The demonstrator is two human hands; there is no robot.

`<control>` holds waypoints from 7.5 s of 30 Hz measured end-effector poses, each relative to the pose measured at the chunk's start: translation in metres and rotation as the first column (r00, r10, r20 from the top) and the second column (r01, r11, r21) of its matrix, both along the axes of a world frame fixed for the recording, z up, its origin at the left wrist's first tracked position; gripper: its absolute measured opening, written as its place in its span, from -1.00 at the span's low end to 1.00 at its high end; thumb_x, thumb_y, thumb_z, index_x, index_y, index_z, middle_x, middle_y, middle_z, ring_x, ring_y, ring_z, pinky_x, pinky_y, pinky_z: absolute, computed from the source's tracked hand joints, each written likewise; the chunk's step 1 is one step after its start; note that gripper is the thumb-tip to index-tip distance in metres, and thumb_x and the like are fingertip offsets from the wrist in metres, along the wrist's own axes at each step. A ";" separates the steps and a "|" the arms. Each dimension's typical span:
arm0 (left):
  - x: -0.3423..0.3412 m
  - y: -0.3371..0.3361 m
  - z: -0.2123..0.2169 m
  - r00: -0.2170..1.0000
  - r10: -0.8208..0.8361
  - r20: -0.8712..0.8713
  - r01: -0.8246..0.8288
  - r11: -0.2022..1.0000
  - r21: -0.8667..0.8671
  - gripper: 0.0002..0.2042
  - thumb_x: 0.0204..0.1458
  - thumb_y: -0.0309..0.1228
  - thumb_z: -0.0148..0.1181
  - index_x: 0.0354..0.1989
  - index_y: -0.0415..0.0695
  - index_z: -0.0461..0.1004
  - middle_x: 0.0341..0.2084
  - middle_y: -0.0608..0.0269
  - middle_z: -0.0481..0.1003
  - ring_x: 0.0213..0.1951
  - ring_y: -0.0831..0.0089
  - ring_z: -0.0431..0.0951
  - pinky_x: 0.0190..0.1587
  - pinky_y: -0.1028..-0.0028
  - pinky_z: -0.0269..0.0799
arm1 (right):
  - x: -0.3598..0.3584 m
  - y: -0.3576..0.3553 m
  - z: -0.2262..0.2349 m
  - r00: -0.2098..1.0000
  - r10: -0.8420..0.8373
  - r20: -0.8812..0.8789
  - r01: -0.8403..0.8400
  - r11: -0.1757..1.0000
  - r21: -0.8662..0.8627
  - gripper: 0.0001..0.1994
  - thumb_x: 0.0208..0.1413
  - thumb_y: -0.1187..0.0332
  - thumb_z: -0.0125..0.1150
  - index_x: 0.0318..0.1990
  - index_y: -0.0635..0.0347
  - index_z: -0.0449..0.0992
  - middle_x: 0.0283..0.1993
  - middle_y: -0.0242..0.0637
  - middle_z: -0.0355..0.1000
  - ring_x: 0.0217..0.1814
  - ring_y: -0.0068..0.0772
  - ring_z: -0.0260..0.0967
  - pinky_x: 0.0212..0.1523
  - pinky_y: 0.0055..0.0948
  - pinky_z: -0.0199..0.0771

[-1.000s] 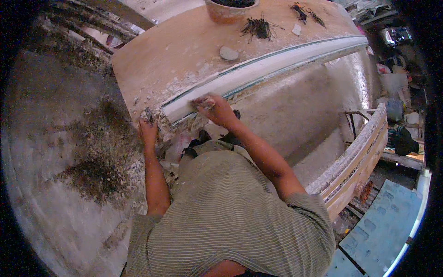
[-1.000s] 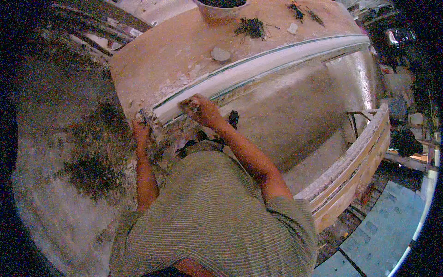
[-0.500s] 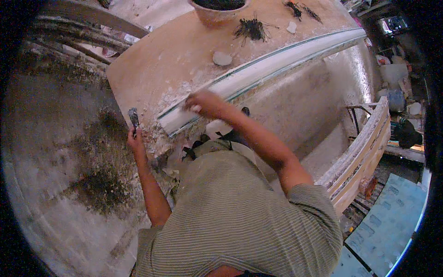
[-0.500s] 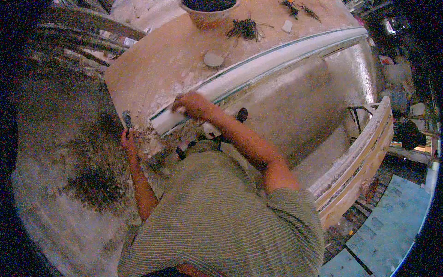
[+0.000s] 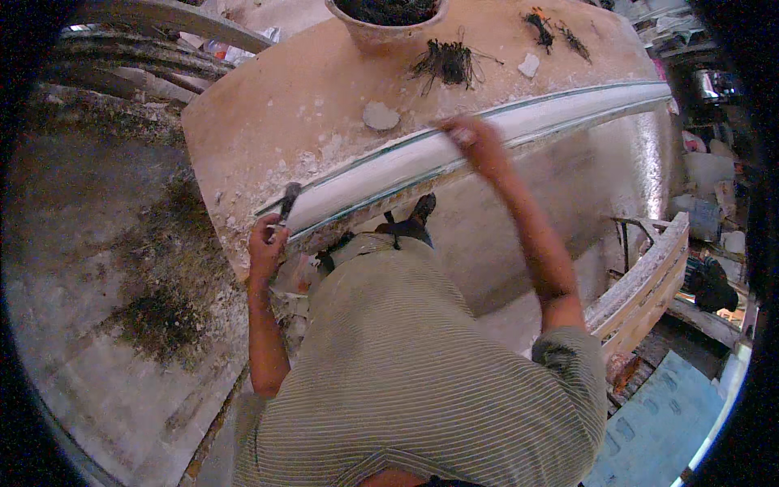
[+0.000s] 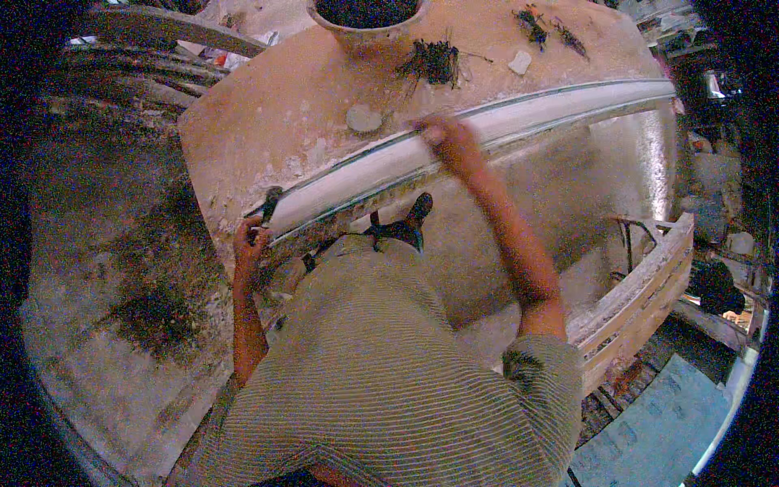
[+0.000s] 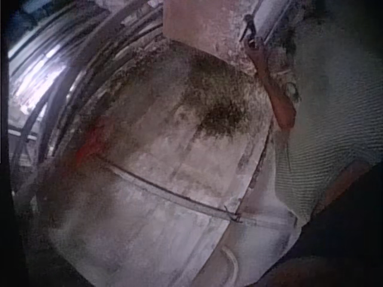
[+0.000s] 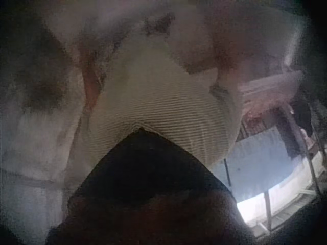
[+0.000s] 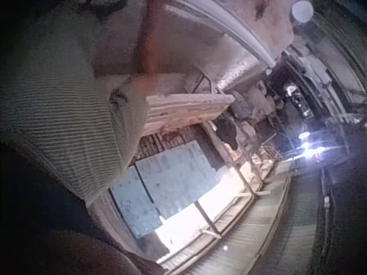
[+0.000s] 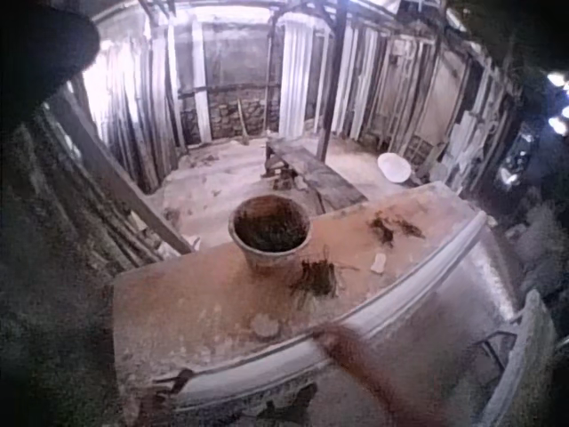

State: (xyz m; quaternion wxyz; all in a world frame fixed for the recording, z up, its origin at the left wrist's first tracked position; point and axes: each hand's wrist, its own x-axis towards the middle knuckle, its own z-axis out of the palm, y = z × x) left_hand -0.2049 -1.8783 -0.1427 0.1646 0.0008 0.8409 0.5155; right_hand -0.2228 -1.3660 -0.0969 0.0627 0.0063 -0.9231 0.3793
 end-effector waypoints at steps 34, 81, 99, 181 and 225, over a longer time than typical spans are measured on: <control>-0.071 0.236 -0.026 0.449 -0.873 -0.189 0.762 0.485 -0.429 -0.71 0.09 -0.33 0.26 0.00 -0.04 0.57 -0.04 0.10 0.51 -0.03 0.03 0.57 0.02 0.17 0.53 | 0.232 0.031 0.010 0.373 -0.921 0.114 0.911 0.341 -0.230 -0.88 0.10 0.50 0.40 -0.20 0.20 0.69 -0.20 -0.40 0.63 -0.16 -0.57 0.53 -0.04 -0.51 0.50; -0.058 0.253 -0.007 0.747 -0.602 0.283 0.654 0.743 -0.147 -0.65 0.09 -0.24 0.37 0.00 -0.15 0.58 -0.32 0.13 0.60 -0.27 0.29 0.57 -0.14 0.32 0.49 | 0.240 -0.004 -0.050 0.331 -0.815 0.477 0.934 0.208 -0.292 -0.83 0.13 0.39 0.41 -0.13 0.17 0.69 -0.24 -0.45 0.63 -0.28 -0.59 0.52 -0.17 -0.52 0.54; -0.025 0.286 -0.004 0.816 -0.576 0.048 0.577 0.807 -0.127 -0.58 0.14 -0.12 0.24 -0.04 -0.25 0.60 -0.08 -0.14 0.59 0.05 0.04 0.55 0.15 0.20 0.40 | 0.124 -0.057 -0.104 0.445 -0.786 0.429 0.753 0.070 -0.654 -0.83 0.20 0.38 0.34 -0.11 0.24 0.67 -0.25 -0.30 0.63 -0.30 -0.46 0.60 -0.38 -0.50 0.66; -0.081 0.333 0.016 0.907 -0.217 0.362 0.247 0.968 -0.039 -0.63 0.22 -0.18 0.30 0.03 -0.21 0.58 -0.62 0.41 0.44 -0.71 0.68 0.31 -0.69 0.57 0.13 | 0.071 0.285 -0.060 0.725 -0.620 -0.300 0.683 0.702 0.202 -0.92 0.16 0.39 0.33 -0.23 0.15 0.64 -0.23 -0.30 0.65 -0.30 -0.41 0.60 -0.23 -0.40 0.59; 0.004 0.249 0.007 0.990 -0.060 0.128 0.075 0.991 -0.112 -0.69 0.17 -0.28 0.32 -0.01 -0.21 0.61 -0.35 0.34 0.55 -0.37 0.55 0.45 -0.28 0.48 0.40 | -0.001 0.261 0.004 0.996 0.084 -0.032 -0.089 0.982 -0.165 -0.73 0.07 0.55 0.31 -0.06 0.13 0.70 -0.04 -0.23 0.64 -0.02 -0.29 0.59 0.04 -0.37 0.55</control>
